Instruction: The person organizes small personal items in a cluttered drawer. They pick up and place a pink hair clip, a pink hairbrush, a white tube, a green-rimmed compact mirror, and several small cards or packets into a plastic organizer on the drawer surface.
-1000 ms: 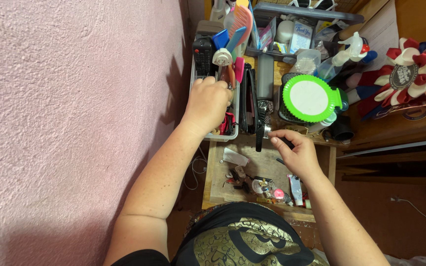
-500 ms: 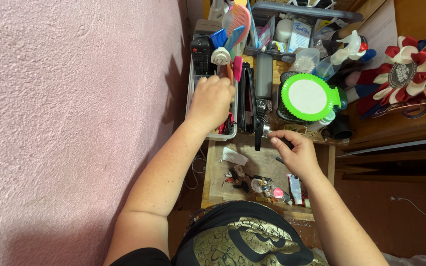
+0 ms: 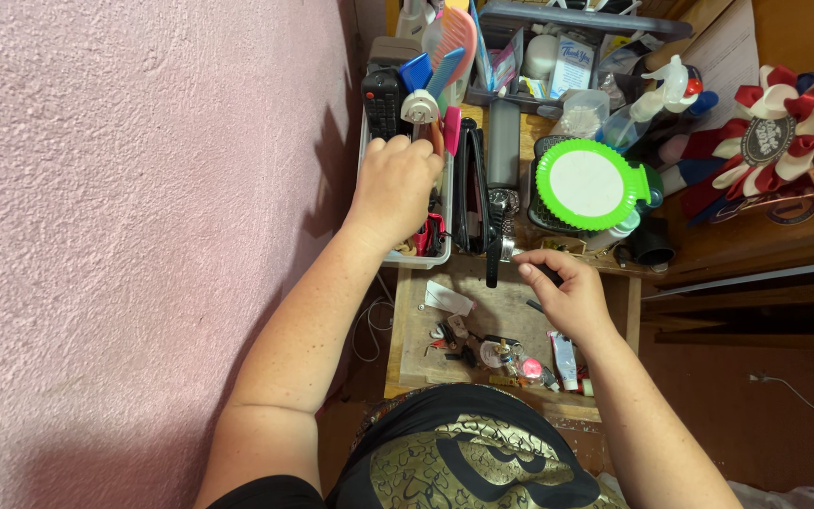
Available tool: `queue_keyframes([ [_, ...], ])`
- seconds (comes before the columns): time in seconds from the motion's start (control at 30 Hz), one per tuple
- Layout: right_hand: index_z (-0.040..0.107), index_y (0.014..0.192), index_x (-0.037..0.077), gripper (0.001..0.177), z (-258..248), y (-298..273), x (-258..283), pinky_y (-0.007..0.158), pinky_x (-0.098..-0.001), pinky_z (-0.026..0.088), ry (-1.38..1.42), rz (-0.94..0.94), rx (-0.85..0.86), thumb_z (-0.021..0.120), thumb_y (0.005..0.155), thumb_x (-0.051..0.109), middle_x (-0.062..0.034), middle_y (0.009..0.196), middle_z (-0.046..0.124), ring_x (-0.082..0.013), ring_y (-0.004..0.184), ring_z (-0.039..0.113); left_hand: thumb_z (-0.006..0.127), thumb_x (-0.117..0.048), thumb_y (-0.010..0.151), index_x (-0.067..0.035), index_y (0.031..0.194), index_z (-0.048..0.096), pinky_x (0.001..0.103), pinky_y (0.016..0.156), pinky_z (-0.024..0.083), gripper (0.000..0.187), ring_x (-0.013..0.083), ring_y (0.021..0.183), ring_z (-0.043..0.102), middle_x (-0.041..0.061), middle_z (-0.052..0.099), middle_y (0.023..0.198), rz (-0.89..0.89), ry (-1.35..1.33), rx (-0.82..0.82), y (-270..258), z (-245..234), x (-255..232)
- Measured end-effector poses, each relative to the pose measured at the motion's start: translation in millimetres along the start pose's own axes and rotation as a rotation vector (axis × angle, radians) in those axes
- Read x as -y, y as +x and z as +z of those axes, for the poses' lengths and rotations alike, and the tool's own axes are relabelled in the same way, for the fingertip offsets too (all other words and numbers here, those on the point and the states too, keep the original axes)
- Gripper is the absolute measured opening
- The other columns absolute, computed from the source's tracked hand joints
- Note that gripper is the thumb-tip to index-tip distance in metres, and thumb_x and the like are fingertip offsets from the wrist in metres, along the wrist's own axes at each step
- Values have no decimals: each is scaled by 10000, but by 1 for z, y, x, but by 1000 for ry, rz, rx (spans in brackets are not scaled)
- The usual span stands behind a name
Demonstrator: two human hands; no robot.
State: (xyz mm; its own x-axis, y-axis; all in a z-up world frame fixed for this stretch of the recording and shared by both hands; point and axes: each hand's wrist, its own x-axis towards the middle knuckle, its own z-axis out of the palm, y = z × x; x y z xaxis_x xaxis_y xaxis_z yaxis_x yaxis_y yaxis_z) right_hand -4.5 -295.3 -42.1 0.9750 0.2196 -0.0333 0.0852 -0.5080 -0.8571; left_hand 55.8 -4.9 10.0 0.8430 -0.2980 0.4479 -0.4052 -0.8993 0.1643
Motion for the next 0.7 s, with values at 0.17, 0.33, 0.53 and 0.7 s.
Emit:
queue_keyframes([
  [0.17, 766, 1113, 75, 203, 1, 0, -2, 828, -274, 538, 0, -3, 0, 724, 944, 180, -33, 981, 777, -102, 910, 684, 670, -45, 759, -135, 813, 708, 411, 798, 452, 112, 248, 913, 611, 17, 630, 871, 24, 59, -2, -1, 10, -1],
  [0.33, 767, 1114, 75, 200, 1, -1, -4, 829, -271, 536, -4, -4, -5, 720, 945, 172, -33, 989, 775, -99, 914, 680, 668, -51, 762, -117, 866, 711, 415, 783, 444, 131, 250, 905, 604, 32, 624, 869, 0, 77, -23, 1, 20, 2],
  [0.53, 767, 1111, 70, 195, -1, -2, -7, 830, -272, 535, 0, 13, -15, 719, 946, 163, -34, 986, 771, -103, 912, 673, 656, -77, 803, -128, 835, 708, 411, 810, 445, 80, 241, 912, 601, 27, 617, 862, 73, 76, -45, 0, 31, 3],
  [0.7, 767, 1117, 70, 202, 0, -3, -9, 844, -276, 536, 6, 4, -8, 715, 946, 166, -34, 1006, 773, -108, 932, 678, 652, -100, 818, -153, 760, 741, 410, 834, 443, 118, 240, 907, 601, 17, 648, 842, 159, 16, -1, -6, 47, 7],
])
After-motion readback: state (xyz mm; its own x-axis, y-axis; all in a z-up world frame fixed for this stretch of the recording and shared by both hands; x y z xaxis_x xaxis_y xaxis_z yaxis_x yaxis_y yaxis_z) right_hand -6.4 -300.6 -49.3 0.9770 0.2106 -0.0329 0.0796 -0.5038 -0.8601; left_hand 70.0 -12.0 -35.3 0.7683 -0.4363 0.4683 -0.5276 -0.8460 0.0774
